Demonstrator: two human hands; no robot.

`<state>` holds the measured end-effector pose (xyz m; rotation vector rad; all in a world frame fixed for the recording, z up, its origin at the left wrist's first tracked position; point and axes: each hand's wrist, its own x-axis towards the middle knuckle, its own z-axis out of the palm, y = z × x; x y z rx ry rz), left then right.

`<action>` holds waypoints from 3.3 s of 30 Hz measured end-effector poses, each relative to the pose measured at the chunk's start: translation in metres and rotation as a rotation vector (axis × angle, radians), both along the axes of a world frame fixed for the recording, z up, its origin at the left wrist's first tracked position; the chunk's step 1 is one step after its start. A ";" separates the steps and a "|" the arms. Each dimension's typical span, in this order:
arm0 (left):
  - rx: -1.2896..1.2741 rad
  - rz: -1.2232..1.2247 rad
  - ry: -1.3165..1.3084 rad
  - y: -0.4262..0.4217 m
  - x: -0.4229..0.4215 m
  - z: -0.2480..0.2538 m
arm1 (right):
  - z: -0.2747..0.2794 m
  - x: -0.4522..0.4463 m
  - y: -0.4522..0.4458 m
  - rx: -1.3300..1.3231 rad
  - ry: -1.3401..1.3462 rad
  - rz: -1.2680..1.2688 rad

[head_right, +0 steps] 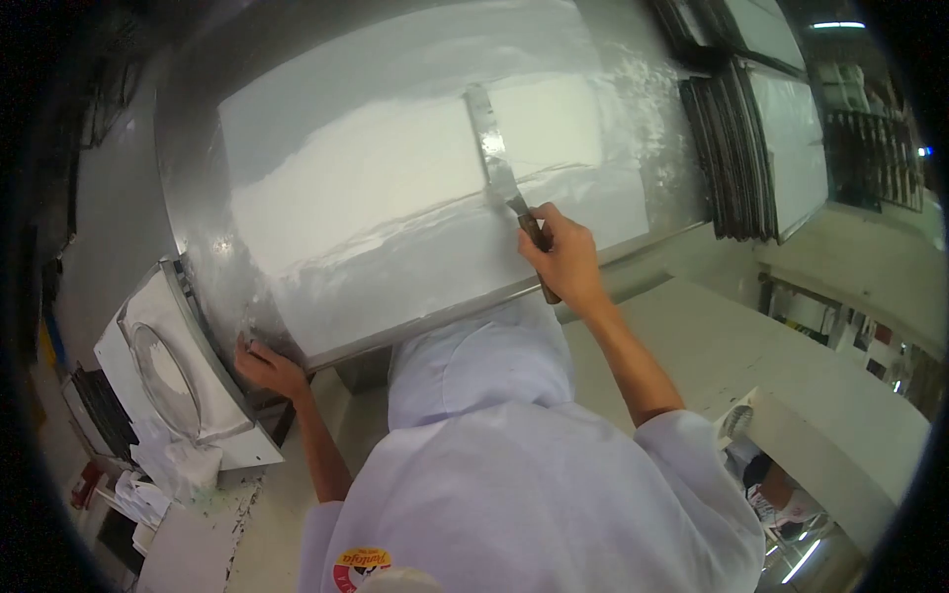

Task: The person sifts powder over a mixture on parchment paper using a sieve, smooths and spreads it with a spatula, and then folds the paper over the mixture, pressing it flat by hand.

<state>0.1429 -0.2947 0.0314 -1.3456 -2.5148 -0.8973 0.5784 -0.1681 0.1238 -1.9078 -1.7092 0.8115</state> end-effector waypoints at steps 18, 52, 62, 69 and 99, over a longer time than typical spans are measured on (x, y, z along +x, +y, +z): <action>0.004 -0.015 -0.053 -0.001 -0.002 0.002 | -0.003 -0.141 -0.032 0.062 -0.040 0.087; -0.026 -0.024 -0.036 -0.003 -0.005 -0.005 | -0.004 -0.248 -0.038 0.113 -0.198 0.203; -0.021 -0.026 -0.062 -0.001 0.000 0.003 | 0.004 -0.151 -0.021 0.055 -0.149 0.120; -0.052 -0.049 -0.153 -0.006 0.012 0.012 | 0.009 -0.076 -0.007 -0.018 -0.174 0.079; 0.063 0.455 -1.374 -0.016 0.123 0.043 | -0.049 0.260 0.045 0.156 -0.324 -0.059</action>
